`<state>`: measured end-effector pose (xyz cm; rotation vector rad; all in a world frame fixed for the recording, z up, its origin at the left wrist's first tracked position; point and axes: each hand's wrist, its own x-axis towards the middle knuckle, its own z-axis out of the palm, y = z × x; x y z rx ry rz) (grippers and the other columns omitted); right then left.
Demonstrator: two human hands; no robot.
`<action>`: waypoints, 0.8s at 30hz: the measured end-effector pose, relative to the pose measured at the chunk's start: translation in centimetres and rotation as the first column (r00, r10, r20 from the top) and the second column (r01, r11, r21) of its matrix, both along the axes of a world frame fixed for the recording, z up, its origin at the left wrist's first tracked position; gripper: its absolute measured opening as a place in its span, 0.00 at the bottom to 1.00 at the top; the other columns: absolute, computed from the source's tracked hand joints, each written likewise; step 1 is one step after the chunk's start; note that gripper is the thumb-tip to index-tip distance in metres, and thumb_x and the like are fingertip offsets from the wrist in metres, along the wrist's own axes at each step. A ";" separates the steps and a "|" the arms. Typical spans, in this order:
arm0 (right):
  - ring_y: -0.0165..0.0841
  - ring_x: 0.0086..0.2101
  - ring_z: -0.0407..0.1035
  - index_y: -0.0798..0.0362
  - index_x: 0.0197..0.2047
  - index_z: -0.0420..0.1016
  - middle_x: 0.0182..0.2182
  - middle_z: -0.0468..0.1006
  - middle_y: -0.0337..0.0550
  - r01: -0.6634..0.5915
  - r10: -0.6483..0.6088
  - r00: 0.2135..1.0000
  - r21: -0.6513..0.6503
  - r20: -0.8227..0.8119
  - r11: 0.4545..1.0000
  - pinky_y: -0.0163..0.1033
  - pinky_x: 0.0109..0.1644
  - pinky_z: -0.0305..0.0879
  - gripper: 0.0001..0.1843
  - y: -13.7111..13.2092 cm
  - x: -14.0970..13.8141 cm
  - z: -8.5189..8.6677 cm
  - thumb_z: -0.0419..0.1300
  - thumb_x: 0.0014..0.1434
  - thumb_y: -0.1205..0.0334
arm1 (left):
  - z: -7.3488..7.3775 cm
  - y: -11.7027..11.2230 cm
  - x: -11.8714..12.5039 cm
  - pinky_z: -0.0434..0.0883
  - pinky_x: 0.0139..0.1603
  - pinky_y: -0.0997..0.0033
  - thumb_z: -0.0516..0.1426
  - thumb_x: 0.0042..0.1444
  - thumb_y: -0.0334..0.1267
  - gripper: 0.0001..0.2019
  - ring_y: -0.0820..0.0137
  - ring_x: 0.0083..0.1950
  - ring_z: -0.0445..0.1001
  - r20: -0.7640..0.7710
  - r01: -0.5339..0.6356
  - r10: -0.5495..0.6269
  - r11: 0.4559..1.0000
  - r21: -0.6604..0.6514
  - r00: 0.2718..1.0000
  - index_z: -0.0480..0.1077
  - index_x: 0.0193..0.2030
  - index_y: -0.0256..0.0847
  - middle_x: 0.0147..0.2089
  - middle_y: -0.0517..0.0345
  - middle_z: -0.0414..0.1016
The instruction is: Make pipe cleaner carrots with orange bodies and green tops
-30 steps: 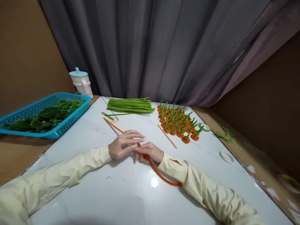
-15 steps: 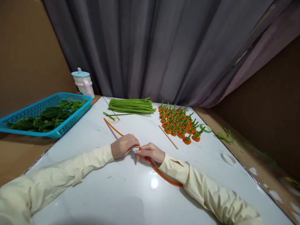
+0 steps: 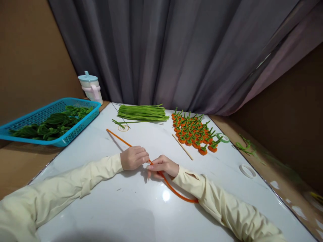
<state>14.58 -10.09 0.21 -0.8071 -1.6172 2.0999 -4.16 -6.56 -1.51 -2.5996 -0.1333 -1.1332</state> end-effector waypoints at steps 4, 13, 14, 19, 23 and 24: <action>0.20 0.11 0.49 0.63 0.25 0.74 0.08 0.60 0.32 -0.036 0.036 0.999 -0.021 -0.012 0.999 0.33 0.18 0.42 0.16 -0.2 -0.1 0.1 0.58 0.54 0.57 | 0.4 -0.4 0.2 0.65 0.29 0.72 0.42 0.61 0.28 0.08 0.70 0.29 0.66 0.015 0.006 -0.005 0.999 -0.052 1.000 0.59 0.35 0.38 0.27 0.54 0.70; 0.21 0.10 0.50 0.62 0.22 0.73 0.07 0.60 0.32 -0.004 0.003 0.999 0.001 0.033 1.000 0.32 0.17 0.44 0.16 0.0 -0.3 0.1 0.58 0.52 0.57 | 0.3 -0.8 0.4 0.65 0.28 0.71 0.43 0.59 0.28 0.06 0.69 0.28 0.63 0.015 0.001 0.001 0.994 -0.106 1.000 0.58 0.33 0.39 0.26 0.54 0.68; 0.21 0.10 0.50 0.62 0.22 0.73 0.07 0.60 0.32 0.026 -0.027 0.998 0.024 0.053 0.999 0.32 0.17 0.44 0.16 -0.1 -0.4 -0.1 0.58 0.52 0.56 | 0.3 -0.8 0.4 0.65 0.28 0.71 0.43 0.59 0.28 0.06 0.69 0.28 0.63 0.002 0.000 0.000 0.995 -0.104 1.000 0.58 0.33 0.39 0.26 0.54 0.68; 0.21 0.10 0.51 0.58 0.21 0.69 0.07 0.60 0.30 0.216 -0.240 0.965 0.203 0.106 0.955 0.30 0.15 0.45 0.14 -0.2 -0.8 -1.1 0.61 0.48 0.55 | 0.2 -0.6 0.2 0.60 0.22 0.71 0.41 0.57 0.27 0.08 0.69 0.24 0.62 -0.098 0.005 -0.015 0.995 -0.097 0.995 0.58 0.33 0.39 0.24 0.55 0.66; 0.21 0.12 0.51 0.58 0.23 0.71 0.08 0.60 0.30 0.211 -0.272 0.953 0.352 0.135 0.912 0.29 0.16 0.46 0.16 -0.4 -0.8 -1.4 0.57 0.52 0.53 | 0.0 -0.5 0.1 0.57 0.20 0.71 0.40 0.55 0.27 0.08 0.70 0.23 0.61 -0.125 -0.024 0.010 0.993 -0.115 0.992 0.57 0.32 0.40 0.21 0.58 0.63; 0.21 0.13 0.50 0.58 0.24 0.72 0.09 0.58 0.30 0.198 -0.271 0.952 0.394 0.140 0.898 0.29 0.17 0.46 0.17 -0.4 -0.8 -1.4 0.57 0.53 0.52 | 0.0 -0.4 0.1 0.57 0.20 0.71 0.40 0.55 0.27 0.08 0.70 0.23 0.62 -0.133 -0.026 0.009 0.992 -0.127 0.991 0.57 0.32 0.40 0.21 0.58 0.63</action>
